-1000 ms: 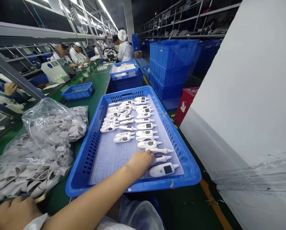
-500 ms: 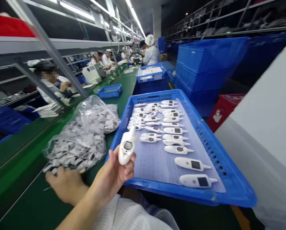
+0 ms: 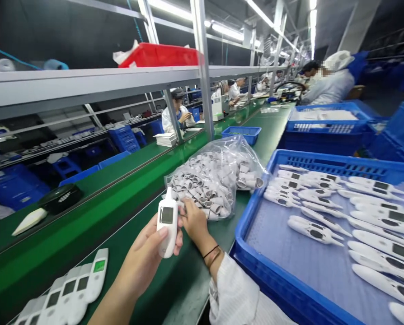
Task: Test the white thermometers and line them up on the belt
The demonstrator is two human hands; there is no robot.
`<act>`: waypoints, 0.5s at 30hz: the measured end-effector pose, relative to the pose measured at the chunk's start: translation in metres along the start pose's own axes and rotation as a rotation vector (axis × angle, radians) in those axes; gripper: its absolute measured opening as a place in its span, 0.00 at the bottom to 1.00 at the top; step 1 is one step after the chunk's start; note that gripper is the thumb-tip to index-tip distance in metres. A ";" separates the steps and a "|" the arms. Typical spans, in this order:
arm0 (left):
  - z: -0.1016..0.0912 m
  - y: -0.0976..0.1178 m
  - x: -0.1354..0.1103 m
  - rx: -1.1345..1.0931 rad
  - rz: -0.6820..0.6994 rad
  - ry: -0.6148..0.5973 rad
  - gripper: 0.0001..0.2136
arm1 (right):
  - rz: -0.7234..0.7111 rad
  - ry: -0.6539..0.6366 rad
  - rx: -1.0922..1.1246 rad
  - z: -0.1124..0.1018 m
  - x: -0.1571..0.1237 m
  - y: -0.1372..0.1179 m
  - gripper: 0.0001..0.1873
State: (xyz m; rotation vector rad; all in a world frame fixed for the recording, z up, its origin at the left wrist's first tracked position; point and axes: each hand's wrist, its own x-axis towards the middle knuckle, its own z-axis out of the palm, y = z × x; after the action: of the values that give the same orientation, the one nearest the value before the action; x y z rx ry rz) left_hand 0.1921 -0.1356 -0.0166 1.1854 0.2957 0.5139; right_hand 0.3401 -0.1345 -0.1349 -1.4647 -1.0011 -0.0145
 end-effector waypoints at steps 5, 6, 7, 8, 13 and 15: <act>-0.012 0.017 -0.014 0.135 0.101 0.015 0.13 | 0.097 0.037 0.260 -0.012 0.030 -0.018 0.20; -0.013 0.019 -0.017 0.133 0.094 0.013 0.13 | 0.117 0.028 0.317 -0.017 0.033 -0.029 0.20; -0.014 0.020 -0.020 0.122 0.082 0.015 0.14 | 0.137 0.010 0.369 -0.022 0.037 -0.041 0.19; -0.015 0.021 -0.023 0.112 0.068 0.031 0.16 | 0.152 -0.014 0.414 -0.027 0.040 -0.055 0.19; -0.019 0.022 -0.033 0.297 0.059 0.191 0.37 | 0.152 -0.116 0.622 -0.043 0.049 -0.120 0.20; -0.019 0.023 -0.034 0.367 0.063 0.201 0.38 | 0.090 -0.163 0.671 -0.045 0.048 -0.137 0.16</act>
State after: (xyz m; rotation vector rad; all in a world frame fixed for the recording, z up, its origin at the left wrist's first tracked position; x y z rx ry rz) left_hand 0.1486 -0.1316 -0.0038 1.5047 0.5432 0.6538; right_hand 0.3164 -0.1696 0.0113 -0.8971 -0.9445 0.4700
